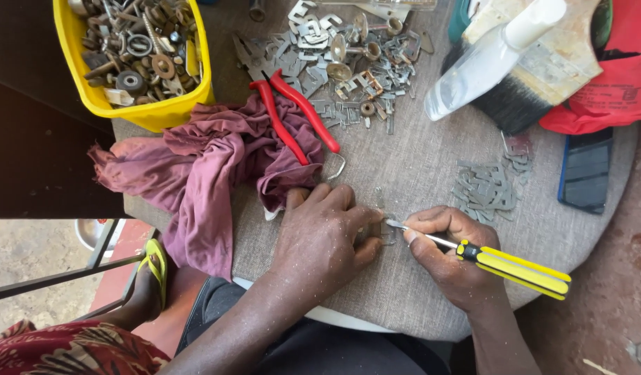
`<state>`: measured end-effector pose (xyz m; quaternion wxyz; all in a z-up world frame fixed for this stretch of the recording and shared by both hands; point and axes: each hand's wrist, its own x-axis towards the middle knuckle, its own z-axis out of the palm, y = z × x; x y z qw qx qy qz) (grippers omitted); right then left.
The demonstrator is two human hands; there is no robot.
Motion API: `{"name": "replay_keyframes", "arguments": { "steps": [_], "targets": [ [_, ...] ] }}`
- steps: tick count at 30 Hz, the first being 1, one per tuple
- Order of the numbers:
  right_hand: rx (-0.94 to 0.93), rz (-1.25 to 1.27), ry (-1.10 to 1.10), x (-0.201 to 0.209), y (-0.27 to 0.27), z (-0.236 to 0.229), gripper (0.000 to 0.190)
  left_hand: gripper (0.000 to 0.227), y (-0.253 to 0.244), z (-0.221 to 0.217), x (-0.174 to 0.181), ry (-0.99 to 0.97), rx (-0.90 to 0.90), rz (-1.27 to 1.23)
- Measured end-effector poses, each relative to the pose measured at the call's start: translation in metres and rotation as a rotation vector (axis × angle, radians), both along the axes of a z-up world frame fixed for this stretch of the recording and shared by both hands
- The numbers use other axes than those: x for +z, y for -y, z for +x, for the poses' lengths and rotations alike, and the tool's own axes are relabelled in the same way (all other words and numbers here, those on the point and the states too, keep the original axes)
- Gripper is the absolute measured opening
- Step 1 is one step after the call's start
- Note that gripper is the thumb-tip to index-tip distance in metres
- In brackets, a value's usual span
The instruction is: The person uses a yellow-handled screwdriver to file the edges of small metal parts on a table. They occasionally wipe the parts with a cloth and continue filing. The workspace contains various hardware items, tools, and containers.
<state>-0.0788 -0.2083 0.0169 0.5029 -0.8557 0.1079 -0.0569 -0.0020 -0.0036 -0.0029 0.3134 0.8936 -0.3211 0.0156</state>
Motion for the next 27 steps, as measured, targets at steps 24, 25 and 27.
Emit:
{"name": "replay_keyframes", "arguments": {
  "steps": [24,25,27],
  "targets": [
    [-0.296,0.242,0.385,-0.027,-0.003,-0.028,0.013,0.016,0.009,0.005,0.015,-0.179,-0.104,-0.136],
    [-0.3,0.245,0.383,-0.026,-0.005,-0.032,0.013,0.016,0.005,0.002,0.017,-0.181,-0.106,-0.133],
    [-0.297,0.246,0.364,-0.024,-0.008,-0.039,0.012,0.016,0.001,-0.001,0.019,0.112,-0.177,-0.221]
  ]
}}
